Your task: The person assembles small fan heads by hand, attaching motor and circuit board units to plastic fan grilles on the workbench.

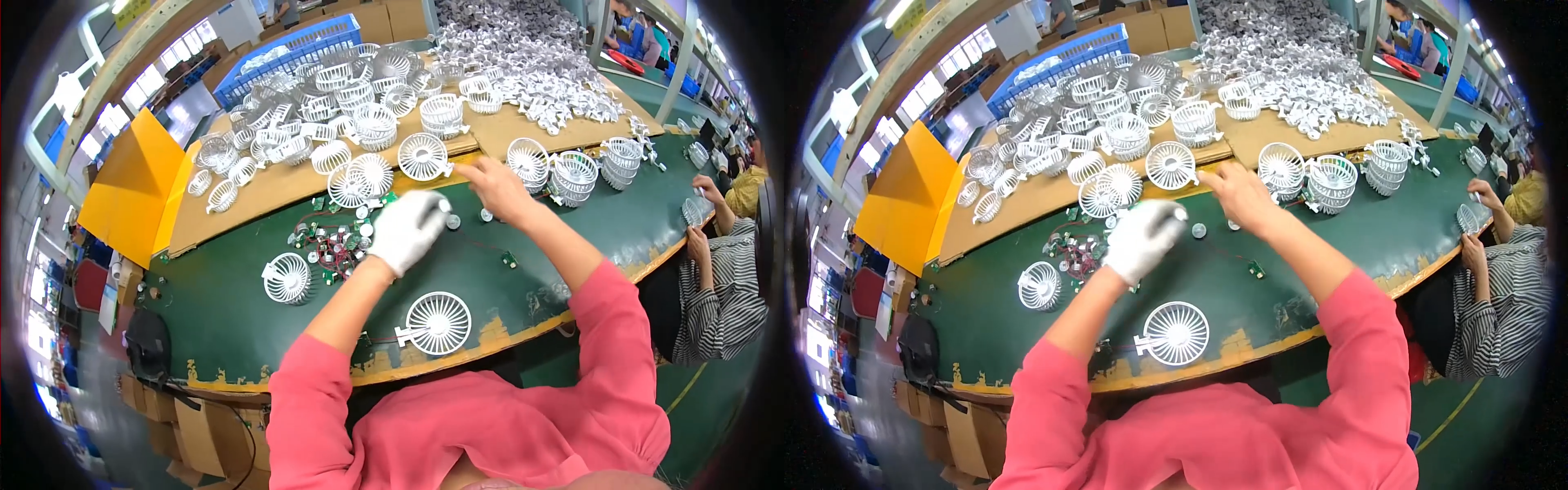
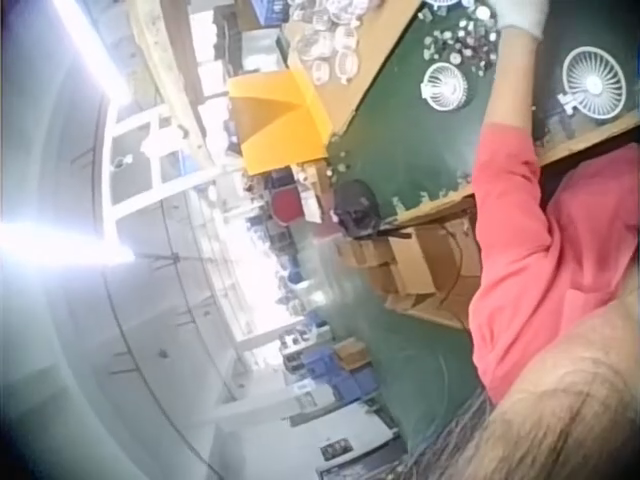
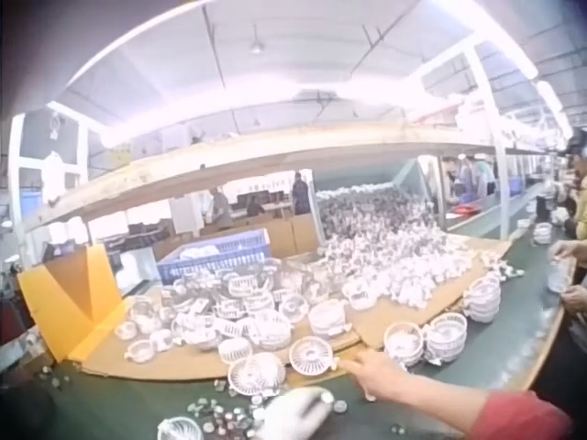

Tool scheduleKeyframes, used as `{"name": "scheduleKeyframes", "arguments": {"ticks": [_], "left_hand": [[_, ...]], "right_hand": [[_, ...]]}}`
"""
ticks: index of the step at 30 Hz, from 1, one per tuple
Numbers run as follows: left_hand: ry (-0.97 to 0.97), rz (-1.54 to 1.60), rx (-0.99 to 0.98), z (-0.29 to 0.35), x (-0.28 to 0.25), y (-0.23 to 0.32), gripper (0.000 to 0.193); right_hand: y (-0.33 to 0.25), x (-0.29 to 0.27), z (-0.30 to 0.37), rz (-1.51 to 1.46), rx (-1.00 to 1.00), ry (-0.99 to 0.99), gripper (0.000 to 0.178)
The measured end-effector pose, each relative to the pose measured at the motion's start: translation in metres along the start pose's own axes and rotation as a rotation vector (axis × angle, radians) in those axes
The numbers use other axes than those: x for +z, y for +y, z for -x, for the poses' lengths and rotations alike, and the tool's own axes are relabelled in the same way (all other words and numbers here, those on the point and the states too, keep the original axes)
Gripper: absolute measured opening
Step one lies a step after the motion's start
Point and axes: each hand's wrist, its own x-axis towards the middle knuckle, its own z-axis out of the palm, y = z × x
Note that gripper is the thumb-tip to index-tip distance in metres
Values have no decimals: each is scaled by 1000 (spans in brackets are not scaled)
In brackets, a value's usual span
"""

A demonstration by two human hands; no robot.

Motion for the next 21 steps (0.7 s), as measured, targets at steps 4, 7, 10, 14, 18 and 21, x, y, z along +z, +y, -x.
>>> {"name": "scheduleKeyframes", "arguments": {"ticks": [4, 7, 10, 14, 18, 21], "left_hand": [[411, 506, -209, 15, -65, 34, 20], [580, 669, -187, 39, -85, 46, 23], [334, 411, -289, 71, -89, 41, 18], [-3, -161, -147, 106, -80, 17, 17], [549, 422, -163, 90, -114, 34, 20], [744, 540, -22, 91, -120, 48, 30]], "right_hand": [[23, 32, -41, 332, -121, 50, 62], [37, 53, -63, 449, -190, 104, 55], [45, 67, -81, 615, -256, 70, 8], [33, 50, -94, 568, -248, -108, 23], [8, 11, -71, 382, -334, 223, 13], [-52, -29, -39, 191, -313, 38, 16]]}}
